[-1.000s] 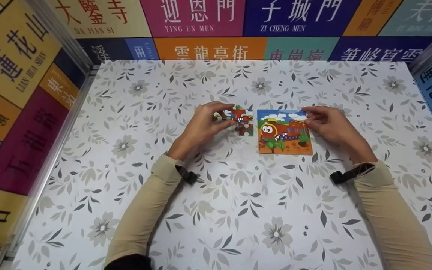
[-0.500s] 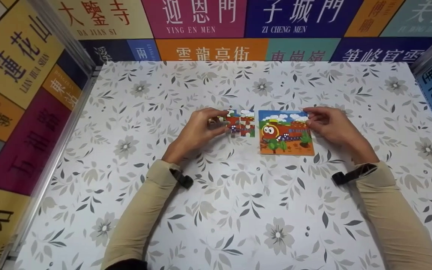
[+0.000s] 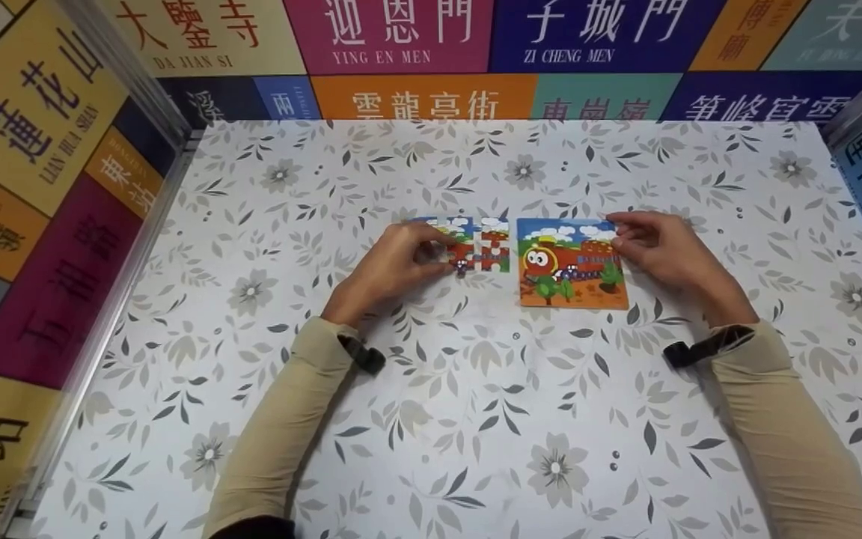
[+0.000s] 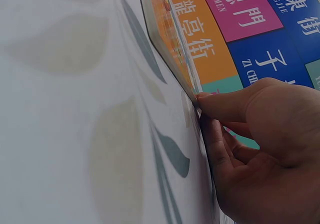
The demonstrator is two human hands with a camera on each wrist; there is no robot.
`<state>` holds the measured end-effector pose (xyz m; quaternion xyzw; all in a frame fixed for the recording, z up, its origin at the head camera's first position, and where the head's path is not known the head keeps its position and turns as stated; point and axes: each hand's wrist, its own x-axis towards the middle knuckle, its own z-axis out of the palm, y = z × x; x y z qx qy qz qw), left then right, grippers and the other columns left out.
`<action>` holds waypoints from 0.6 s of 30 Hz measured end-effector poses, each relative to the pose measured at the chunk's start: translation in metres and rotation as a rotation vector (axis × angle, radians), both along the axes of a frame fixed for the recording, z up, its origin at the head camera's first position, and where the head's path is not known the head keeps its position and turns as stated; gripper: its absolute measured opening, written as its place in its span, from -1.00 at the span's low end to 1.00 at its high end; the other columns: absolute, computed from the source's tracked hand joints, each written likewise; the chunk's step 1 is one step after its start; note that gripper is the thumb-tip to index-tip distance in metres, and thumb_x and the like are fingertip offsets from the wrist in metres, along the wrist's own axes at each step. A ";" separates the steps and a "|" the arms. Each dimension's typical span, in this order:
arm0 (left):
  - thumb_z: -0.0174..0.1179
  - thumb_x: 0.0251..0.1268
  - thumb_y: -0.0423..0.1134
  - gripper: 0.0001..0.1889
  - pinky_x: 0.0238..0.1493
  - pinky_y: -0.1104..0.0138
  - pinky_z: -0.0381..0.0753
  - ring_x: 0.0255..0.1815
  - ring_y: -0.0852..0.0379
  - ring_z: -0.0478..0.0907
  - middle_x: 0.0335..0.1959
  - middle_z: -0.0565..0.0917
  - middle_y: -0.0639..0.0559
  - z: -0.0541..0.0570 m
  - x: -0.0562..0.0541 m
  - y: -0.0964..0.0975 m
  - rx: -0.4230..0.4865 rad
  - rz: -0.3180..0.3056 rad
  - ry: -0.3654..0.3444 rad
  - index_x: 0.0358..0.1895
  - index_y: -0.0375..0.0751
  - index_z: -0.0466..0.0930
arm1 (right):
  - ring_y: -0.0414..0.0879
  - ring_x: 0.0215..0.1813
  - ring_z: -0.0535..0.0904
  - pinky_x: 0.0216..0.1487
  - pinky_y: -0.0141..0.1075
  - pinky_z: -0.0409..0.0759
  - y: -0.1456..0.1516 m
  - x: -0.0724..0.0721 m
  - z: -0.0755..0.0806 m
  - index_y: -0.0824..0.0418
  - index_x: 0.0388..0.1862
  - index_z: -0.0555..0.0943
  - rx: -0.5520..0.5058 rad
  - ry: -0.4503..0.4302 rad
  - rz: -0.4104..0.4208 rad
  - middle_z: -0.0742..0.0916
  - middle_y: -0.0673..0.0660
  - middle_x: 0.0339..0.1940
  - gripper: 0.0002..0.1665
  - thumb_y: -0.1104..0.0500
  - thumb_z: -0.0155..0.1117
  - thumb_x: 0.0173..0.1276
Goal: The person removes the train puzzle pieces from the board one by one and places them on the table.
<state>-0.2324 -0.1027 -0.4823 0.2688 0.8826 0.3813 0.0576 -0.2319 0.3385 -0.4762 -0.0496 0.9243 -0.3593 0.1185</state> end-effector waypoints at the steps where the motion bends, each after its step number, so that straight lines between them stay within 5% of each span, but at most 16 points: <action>1: 0.52 0.38 -0.19 -0.60 0.09 0.20 0.74 0.00 0.07 0.73 0.10 0.80 -0.01 0.000 0.000 0.000 -0.008 -0.005 0.002 0.24 -0.12 0.80 | 0.05 0.26 0.66 0.09 -0.58 0.48 0.000 0.000 0.000 0.00 0.63 0.50 -0.002 0.000 0.001 0.72 0.23 0.24 -0.40 0.07 0.28 0.67; 11: 0.50 0.40 -0.19 -0.70 0.11 0.21 0.71 0.02 0.08 0.70 0.07 0.80 -0.01 -0.001 -0.001 -0.001 -0.030 -0.044 0.029 0.13 -0.14 0.84 | -0.32 0.05 0.63 0.02 -0.69 0.49 0.001 -0.001 -0.001 0.07 0.60 0.53 -0.012 0.039 0.023 0.75 0.26 0.20 -0.42 0.10 0.29 0.67; 18: 0.51 0.38 -0.18 -0.69 0.08 0.20 0.68 0.00 0.06 0.67 0.04 0.78 -0.02 -0.001 -0.002 -0.002 -0.036 -0.045 0.041 0.12 -0.15 0.84 | -0.28 0.06 0.64 0.01 -0.68 0.50 0.001 -0.001 -0.001 0.06 0.61 0.52 -0.007 0.034 0.025 0.75 0.26 0.21 -0.40 0.07 0.31 0.66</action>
